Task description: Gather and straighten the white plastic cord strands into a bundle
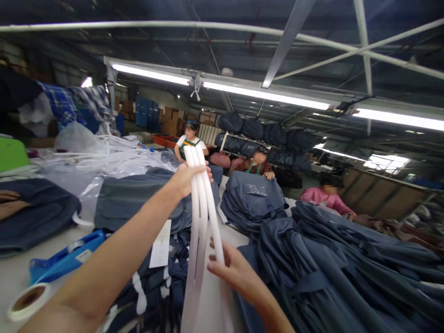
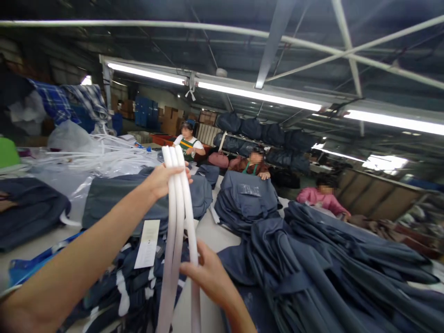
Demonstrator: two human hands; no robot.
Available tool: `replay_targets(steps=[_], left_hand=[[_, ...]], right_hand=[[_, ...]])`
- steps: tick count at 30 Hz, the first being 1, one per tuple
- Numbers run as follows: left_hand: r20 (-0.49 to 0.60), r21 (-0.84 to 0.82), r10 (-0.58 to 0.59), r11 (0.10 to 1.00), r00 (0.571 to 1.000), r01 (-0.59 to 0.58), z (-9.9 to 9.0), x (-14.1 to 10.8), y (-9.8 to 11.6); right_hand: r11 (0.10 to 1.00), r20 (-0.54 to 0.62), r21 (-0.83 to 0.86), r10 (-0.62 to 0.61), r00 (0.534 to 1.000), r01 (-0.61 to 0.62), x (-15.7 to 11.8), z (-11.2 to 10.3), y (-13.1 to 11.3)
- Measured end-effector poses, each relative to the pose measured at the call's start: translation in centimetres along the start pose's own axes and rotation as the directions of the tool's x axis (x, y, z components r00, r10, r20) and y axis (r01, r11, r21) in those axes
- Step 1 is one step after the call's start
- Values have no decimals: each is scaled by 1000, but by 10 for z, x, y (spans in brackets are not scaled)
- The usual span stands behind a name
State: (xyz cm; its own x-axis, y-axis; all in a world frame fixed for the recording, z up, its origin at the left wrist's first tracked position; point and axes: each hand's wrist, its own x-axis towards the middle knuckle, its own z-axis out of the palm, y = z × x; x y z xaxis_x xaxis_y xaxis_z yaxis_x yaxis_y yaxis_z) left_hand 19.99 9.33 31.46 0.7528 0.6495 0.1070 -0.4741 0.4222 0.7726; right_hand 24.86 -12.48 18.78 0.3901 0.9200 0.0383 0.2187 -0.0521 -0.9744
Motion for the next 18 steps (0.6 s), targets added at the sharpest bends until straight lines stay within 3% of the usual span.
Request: replay_targets(steps=[2, 5, 9, 11, 15, 18], left_hand=[[-13, 17, 47, 999, 999, -47, 0, 10, 24], [-42, 29, 115, 993, 992, -114, -1, 21, 49], [-107, 49, 155, 987, 982, -151, -10, 34, 72], [-139, 61, 169, 985, 976, -162, -16, 38, 80], [-208, 72, 211, 977, 955, -201, -27, 44, 89], [-235, 56, 221, 975, 947, -214, -30, 47, 90]], right_hand=[[991, 40, 38, 123, 992, -125, -23, 15, 31], [914, 50, 298, 272, 961, -275, -44, 38, 84], [740, 50, 607, 329, 943, -290, -65, 57, 146], [725, 37, 626, 342, 939, -288, -77, 61, 168], [800, -57, 509, 398, 916, -316, -90, 73, 197], [831, -13, 446, 379, 925, -334, -91, 87, 206]])
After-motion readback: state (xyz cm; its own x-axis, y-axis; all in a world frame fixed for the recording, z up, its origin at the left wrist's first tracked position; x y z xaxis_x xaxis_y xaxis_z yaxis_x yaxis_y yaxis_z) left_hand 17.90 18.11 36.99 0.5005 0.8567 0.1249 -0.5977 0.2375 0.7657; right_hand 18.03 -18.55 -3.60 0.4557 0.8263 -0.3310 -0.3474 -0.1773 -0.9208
